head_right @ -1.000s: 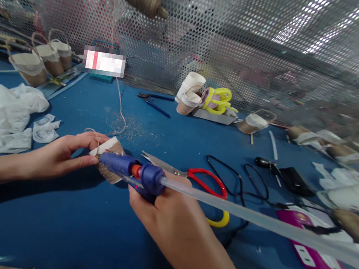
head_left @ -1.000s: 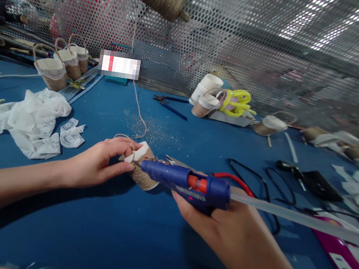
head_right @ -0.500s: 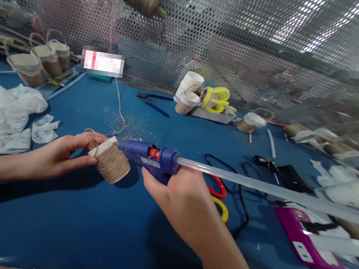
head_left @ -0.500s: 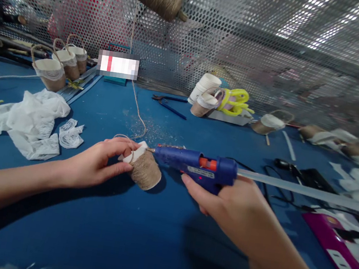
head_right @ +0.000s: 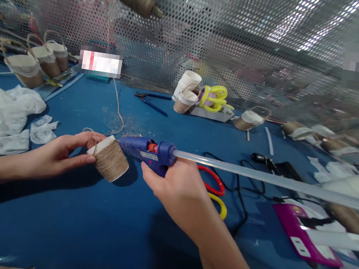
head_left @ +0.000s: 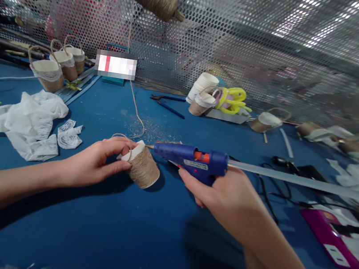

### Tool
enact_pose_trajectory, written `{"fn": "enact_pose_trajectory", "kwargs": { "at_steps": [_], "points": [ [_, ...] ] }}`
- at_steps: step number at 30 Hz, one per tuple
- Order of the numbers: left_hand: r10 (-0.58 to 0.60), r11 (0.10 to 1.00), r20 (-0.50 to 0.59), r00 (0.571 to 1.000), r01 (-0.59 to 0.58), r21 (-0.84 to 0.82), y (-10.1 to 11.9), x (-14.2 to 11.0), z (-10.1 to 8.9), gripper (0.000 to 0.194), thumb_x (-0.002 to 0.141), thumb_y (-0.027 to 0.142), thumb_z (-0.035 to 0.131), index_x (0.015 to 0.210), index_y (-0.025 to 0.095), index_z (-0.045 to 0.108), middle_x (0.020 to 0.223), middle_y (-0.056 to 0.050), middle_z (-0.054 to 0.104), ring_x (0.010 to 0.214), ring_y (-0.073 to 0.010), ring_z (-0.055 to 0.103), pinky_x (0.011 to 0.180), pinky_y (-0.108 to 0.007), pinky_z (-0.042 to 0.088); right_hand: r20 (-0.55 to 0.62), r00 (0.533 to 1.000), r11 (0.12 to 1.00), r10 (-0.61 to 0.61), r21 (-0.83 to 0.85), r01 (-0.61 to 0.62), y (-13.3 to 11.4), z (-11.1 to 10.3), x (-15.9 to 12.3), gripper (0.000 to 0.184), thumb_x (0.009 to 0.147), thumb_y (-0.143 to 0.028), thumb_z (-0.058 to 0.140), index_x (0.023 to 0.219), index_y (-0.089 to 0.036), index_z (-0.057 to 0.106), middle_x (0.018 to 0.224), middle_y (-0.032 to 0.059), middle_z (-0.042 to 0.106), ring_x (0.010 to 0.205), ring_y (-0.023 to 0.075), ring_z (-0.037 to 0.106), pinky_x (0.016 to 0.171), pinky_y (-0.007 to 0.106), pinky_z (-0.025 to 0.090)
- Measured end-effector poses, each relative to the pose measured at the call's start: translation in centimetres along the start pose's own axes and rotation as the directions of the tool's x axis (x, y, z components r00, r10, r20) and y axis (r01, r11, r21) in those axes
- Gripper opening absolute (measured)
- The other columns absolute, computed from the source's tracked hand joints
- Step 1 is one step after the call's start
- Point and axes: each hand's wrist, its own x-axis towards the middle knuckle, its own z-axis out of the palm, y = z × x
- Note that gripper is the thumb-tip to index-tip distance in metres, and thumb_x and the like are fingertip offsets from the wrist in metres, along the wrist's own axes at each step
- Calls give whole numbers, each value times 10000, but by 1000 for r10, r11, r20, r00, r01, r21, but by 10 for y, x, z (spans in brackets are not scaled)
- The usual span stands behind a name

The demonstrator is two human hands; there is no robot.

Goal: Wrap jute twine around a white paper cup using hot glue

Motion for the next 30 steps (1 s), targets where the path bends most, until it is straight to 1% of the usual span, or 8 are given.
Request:
{"fn": "enact_pose_trajectory", "kwargs": {
  "at_steps": [3, 6, 11, 13, 23, 26, 28, 30],
  "points": [
    [0, 1000, 2, 1000, 0, 18, 0, 0, 0, 85, 838, 180, 467, 754, 172, 465, 1119, -139, 573, 1081, -215, 505, 913, -387, 396, 139, 975, 969, 176, 150, -196, 0, -3, 5, 399, 757, -288, 550, 382, -224, 433, 338, -29, 502, 328, 119, 488, 378, 248, 426],
    [10, 1000, -4, 1000, -10, 20, 1, 1, 0, 93, 839, 183, 465, 745, 177, 459, 1100, -135, 584, 1070, -210, 517, 903, -378, 402, 239, 947, 907, 214, 311, -284, 5, -4, 11, 448, 776, -362, 542, 373, -215, 417, 375, -21, 497, 395, 104, 489, 496, 246, 459],
    [29, 999, -15, 999, -29, 37, 0, 1, 0, 97, 835, 185, 467, 738, 185, 455, 1081, -119, 598, 1081, -206, 516, 905, -363, 406, 170, 924, 764, 342, 523, -379, 32, 9, 30, 214, 746, -371, 570, 633, -194, 529, 539, -25, 557, 468, 96, 504, 471, 224, 424],
    [40, 998, -21, 999, -39, 49, -2, 1, 0, 97, 837, 185, 466, 740, 183, 458, 1082, -116, 600, 1070, -206, 521, 905, -369, 406, 125, 915, 806, 382, 439, -397, 45, 16, 41, 232, 751, -406, 553, 698, -180, 537, 646, 14, 606, 516, 106, 536, 497, 234, 437],
    [69, 993, -30, 997, -66, 97, -1, 0, 0, 120, 837, 200, 468, 720, 176, 480, 1039, -121, 623, 1031, -213, 543, 876, -376, 425, 43, 891, 890, 452, 48, -454, 67, 39, 75, 343, 813, -415, 463, 591, -163, 533, 492, 60, 568, 464, 169, 552, 514, 299, 418],
    [72, 992, -33, 997, -69, 101, -1, 0, -1, 109, 833, 199, 480, 726, 178, 485, 1044, -115, 622, 1043, -212, 536, 885, -372, 422, -33, 902, 901, 431, -42, -432, 58, 38, 75, 278, 786, -379, 530, 732, -111, 582, 722, 176, 643, 727, 286, 615, 654, 400, 439],
    [69, 992, -32, 997, -65, 103, -1, 0, 0, 106, 831, 197, 484, 727, 177, 484, 1050, -118, 620, 1057, -214, 530, 890, -371, 420, -88, 929, 927, 360, -78, -366, 43, 33, 72, 265, 777, -344, 561, 823, -84, 591, 942, 236, 619, 953, 342, 553, 789, 466, 393],
    [67, 992, -29, 997, -63, 109, 0, 0, 0, 101, 831, 191, 482, 731, 175, 484, 1073, -123, 613, 1067, -217, 525, 899, -378, 414, -67, 972, 971, 227, -57, -231, 20, 27, 66, 243, 811, -344, 527, 857, -118, 602, 1042, 177, 605, 1028, 276, 523, 877, 409, 366]
  ]
}}
